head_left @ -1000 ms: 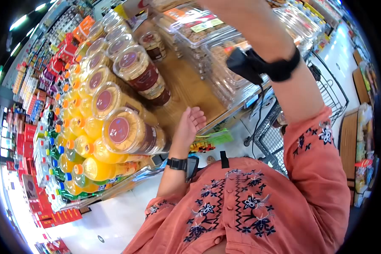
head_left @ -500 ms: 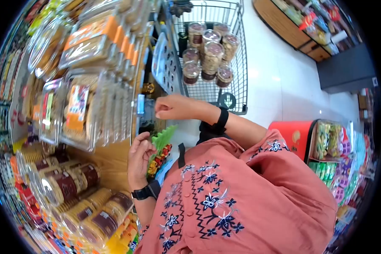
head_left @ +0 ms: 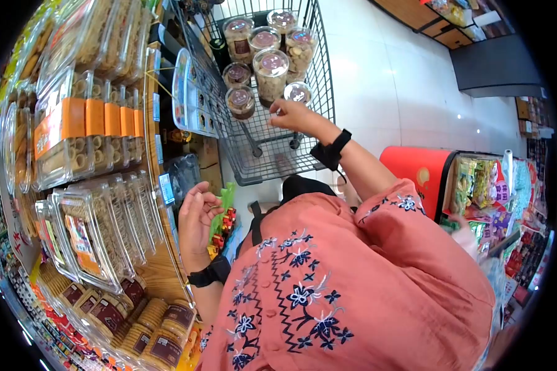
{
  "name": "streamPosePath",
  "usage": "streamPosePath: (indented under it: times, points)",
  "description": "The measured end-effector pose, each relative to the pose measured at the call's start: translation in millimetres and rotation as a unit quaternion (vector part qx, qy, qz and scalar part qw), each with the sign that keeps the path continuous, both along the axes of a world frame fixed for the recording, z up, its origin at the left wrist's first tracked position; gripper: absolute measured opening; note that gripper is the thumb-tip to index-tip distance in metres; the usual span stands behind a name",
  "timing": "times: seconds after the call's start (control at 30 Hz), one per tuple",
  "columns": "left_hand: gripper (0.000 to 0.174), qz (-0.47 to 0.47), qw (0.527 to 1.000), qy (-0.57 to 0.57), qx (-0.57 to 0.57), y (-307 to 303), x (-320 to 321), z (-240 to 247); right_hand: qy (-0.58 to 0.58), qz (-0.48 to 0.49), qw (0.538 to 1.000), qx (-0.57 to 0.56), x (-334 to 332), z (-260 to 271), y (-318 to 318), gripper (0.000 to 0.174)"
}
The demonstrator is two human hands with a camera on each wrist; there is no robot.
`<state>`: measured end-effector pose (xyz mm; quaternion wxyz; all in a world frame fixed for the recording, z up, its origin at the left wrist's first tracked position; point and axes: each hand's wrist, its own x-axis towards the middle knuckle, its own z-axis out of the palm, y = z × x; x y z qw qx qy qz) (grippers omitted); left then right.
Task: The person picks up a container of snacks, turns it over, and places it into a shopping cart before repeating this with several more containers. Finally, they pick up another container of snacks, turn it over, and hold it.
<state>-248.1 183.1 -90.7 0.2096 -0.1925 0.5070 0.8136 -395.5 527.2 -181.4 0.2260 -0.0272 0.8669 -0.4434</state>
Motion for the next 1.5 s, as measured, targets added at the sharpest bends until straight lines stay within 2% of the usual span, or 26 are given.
streamPosePath:
  times: [0.07,0.2,0.3,0.43,0.47,0.57,0.6,0.7,0.73,0.83,0.87,1.0,1.1,1.27,1.5]
  points:
    - [0.038,0.005,1.000,-0.006,0.000,6.4,-9.0,-3.0,0.009,-0.023,1.000,0.012,-19.6,-8.8,16.0,0.043]
    - [0.040,0.016,1.000,-0.013,0.005,17.4,-24.1,-9.5,-0.021,-0.087,0.995,-0.044,-49.1,-8.2,39.0,0.037]
    - [0.040,0.020,1.000,-0.018,0.008,27.2,-31.6,-12.0,-0.058,-0.084,0.994,-0.047,-69.8,-10.8,39.5,0.038]
    - [0.041,0.031,0.999,-0.034,0.009,32.4,-34.5,-12.8,-0.052,-0.039,0.998,-0.006,-80.6,-27.7,17.8,0.037]
    - [0.041,0.034,0.999,-0.039,0.010,33.3,-35.3,-13.2,-0.051,-0.026,0.998,-0.041,-82.6,-55.1,14.5,0.039]
    - [0.041,0.039,0.998,-0.056,-0.004,36.6,-34.6,-11.6,0.030,0.000,1.000,0.002,-73.5,-94.5,-8.2,0.044]
    - [0.042,0.042,0.997,-0.057,-0.002,36.9,-33.0,-12.9,0.012,0.024,0.999,0.016,-74.7,-102.4,-16.4,0.055]
    - [0.042,0.056,0.996,-0.065,0.004,37.7,-28.0,-21.0,0.097,0.015,0.993,0.062,-73.3,-111.3,-46.1,0.063]
    - [0.042,0.063,0.995,-0.074,0.007,38.3,-24.8,-22.9,0.072,0.043,0.995,0.062,-84.0,-123.8,-53.7,0.077]
    - [0.043,0.084,0.991,-0.103,0.012,40.4,-17.5,-26.3,0.122,0.046,0.985,0.110,-100.7,-150.7,-68.9,0.081]
    - [0.044,0.094,0.989,-0.113,0.012,41.0,-13.8,-29.3,0.133,0.053,0.982,0.121,-108.1,-159.9,-74.7,0.089]
    - [0.045,0.128,0.980,-0.153,0.007,46.6,-6.4,-32.0,0.192,0.062,0.959,0.199,-127.6,-186.1,-88.1,0.099]
    - [0.046,0.149,0.973,-0.175,0.005,48.4,1.2,-38.9,0.124,0.069,0.960,0.241,-138.4,-195.1,-91.4,0.107]
    - [0.042,0.175,0.965,-0.192,0.023,49.6,6.5,-51.3,0.076,0.110,0.920,0.368,-151.6,-209.1,-113.9,0.123]
    - [0.042,0.183,0.963,-0.193,0.032,50.3,5.6,-55.1,0.072,0.092,0.925,0.362,-155.8,-195.6,-125.5,0.120]
